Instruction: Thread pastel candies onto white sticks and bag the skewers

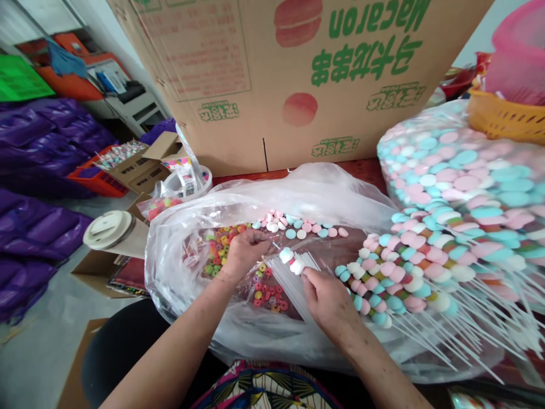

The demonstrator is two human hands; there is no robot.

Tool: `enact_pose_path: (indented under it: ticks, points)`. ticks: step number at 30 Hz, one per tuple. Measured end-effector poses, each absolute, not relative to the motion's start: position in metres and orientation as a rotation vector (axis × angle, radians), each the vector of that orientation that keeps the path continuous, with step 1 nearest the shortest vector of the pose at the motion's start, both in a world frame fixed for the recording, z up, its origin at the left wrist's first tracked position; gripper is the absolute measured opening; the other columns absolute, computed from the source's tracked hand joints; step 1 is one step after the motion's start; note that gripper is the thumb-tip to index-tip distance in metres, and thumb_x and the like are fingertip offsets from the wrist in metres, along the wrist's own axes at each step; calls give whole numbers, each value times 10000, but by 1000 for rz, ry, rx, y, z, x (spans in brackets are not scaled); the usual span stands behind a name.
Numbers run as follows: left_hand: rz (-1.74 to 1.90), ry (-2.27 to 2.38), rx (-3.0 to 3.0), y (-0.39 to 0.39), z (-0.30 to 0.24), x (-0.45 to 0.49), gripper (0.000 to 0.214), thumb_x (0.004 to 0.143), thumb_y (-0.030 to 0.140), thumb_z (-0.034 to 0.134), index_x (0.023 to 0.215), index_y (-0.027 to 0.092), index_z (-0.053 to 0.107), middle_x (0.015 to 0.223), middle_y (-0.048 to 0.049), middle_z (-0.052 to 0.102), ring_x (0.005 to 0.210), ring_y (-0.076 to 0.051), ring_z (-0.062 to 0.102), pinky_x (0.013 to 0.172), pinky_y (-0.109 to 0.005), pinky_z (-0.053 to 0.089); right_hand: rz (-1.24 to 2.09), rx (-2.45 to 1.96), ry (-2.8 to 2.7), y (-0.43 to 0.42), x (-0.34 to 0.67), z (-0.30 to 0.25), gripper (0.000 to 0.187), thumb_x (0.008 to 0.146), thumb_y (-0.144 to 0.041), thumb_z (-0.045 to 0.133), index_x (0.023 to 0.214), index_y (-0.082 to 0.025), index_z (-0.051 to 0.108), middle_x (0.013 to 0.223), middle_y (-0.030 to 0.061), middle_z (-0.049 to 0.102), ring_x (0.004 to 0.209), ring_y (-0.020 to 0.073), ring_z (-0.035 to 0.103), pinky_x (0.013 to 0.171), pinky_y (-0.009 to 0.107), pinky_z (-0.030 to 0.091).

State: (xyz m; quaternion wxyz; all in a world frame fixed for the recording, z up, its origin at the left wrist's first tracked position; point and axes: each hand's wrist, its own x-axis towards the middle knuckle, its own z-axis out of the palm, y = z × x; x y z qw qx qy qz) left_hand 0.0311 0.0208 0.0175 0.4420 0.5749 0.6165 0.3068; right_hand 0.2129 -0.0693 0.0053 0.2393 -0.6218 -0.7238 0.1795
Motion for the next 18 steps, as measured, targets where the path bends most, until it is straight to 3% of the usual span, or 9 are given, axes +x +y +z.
enact_pose_path:
  ticks: [4,13,18]
  points:
    - [952,1422,1189,8,17,25,172,634,184,616,792,145,675,698,-2,671,587,-108,575,574,-210,457,436,-1765,-2149,-67,202,9,294,895,-210,341,814,-179,622,677,47,647,643,182,608,593,271,373]
    - [1009,1739,1666,-10,24,27,190,716,139,548,822,183,698,753,-9,697,724,-142,636,744,-259,481,487,-2116,-2329,-71,176,40,245,861,-87,402,957,-165,613,810,63,684,720,181,639,568,272,306]
    - [1058,1593,1560,-14,16,26,186,694,103,534,768,180,686,742,-1,701,703,-134,640,701,-236,496,449,-2012,-2276,-73,173,32,238,851,-81,402,931,-152,614,799,76,678,711,186,635,591,273,336]
